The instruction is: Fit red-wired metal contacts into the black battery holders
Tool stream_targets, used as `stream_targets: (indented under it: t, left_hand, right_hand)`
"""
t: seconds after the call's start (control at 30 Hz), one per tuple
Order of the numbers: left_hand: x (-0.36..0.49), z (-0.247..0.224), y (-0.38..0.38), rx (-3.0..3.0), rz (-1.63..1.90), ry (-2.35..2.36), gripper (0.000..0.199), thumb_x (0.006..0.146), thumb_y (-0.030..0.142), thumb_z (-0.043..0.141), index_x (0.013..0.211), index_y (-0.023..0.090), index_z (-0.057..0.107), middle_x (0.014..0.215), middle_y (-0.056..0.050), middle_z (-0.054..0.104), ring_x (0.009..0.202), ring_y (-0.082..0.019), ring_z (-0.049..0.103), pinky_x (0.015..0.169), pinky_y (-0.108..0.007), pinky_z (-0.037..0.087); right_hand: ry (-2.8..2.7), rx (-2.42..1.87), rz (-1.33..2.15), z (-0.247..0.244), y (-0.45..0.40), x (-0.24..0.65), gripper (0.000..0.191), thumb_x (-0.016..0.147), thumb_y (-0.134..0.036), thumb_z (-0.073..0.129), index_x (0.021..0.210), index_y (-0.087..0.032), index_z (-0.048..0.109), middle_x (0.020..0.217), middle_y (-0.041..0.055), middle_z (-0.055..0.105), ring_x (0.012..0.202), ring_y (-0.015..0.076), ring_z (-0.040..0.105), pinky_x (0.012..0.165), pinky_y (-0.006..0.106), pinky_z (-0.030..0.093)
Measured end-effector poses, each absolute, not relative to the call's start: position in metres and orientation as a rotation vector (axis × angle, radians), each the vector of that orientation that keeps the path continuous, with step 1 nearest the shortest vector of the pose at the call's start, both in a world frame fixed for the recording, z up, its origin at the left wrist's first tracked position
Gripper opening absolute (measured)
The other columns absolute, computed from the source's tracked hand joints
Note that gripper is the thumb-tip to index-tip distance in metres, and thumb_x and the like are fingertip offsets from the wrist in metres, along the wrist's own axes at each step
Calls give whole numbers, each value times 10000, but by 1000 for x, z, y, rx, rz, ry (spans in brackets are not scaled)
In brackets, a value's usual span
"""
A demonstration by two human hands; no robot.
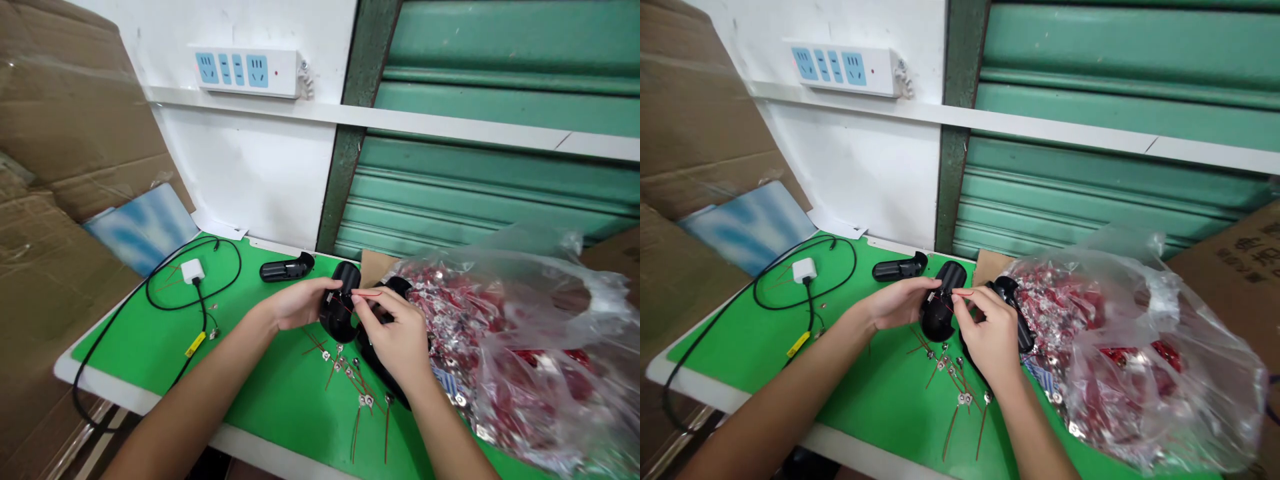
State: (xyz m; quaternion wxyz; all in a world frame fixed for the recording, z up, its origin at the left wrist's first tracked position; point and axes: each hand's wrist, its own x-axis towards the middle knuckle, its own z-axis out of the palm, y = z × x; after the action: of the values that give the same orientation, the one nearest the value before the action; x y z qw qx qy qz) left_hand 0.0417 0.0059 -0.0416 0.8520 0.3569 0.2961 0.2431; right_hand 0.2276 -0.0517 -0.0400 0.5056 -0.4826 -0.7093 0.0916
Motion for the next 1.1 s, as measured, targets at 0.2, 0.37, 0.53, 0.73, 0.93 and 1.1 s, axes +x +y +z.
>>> stream_targets:
  t: [0.2,0.37,0.53,0.73,0.93,1.1]
  left_hand:
    - [43,-40,4,764,523,618,417,750,484,820,1008,163,758,994,-50,786,879,-157,619,872,-309,423]
    - [44,-40,3,772,520,612,444,729,500,832,1021,172,770,1004,-43,791,860,-149,611,842,-296,414]
    - [44,-42,4,773,520,592,462,740,498,830,1060,170,769,1045,-57,797,895,-159,634,875,-304,432]
    - [44,-43,6,775,520,587,440,724,519,841,979,171,756,984,-39,793,858,-145,628,847,-296,437]
    - [44,-40,5,769,525,618,394,697,497,839,886,169,726,905,-29,770,836,-142,611,822,-287,437]
    - [46,-36,1,795,595,691,325,669,342,798,928,194,668,846,9,700,805,-134,582,752,-268,419]
  right_hand:
    - [-1669,-1176,211,-40,-53,227,119,940,-202,694,891,-200,803,806,14,773,628,126,662,567,245,511]
    - [-1665,-1180,211,-38,-53,227,114,931,-198,700,876,-209,800,791,1,771,615,123,661,568,248,513]
    - [-1676,-1174,193,-38,-52,229,120,934,-198,696,866,-211,794,787,3,771,605,129,651,562,259,509]
    - [-1720,-1186,161,-39,-51,230,119,939,-196,695,867,-210,788,799,8,773,606,134,653,573,267,517]
    - [-1777,-1175,141,-42,-51,230,120,955,-195,681,894,-203,784,817,22,777,634,149,664,602,280,537]
    - [-1815,-1183,156,-46,-49,230,128,965,-188,664,910,-210,778,825,22,769,657,157,672,643,293,559]
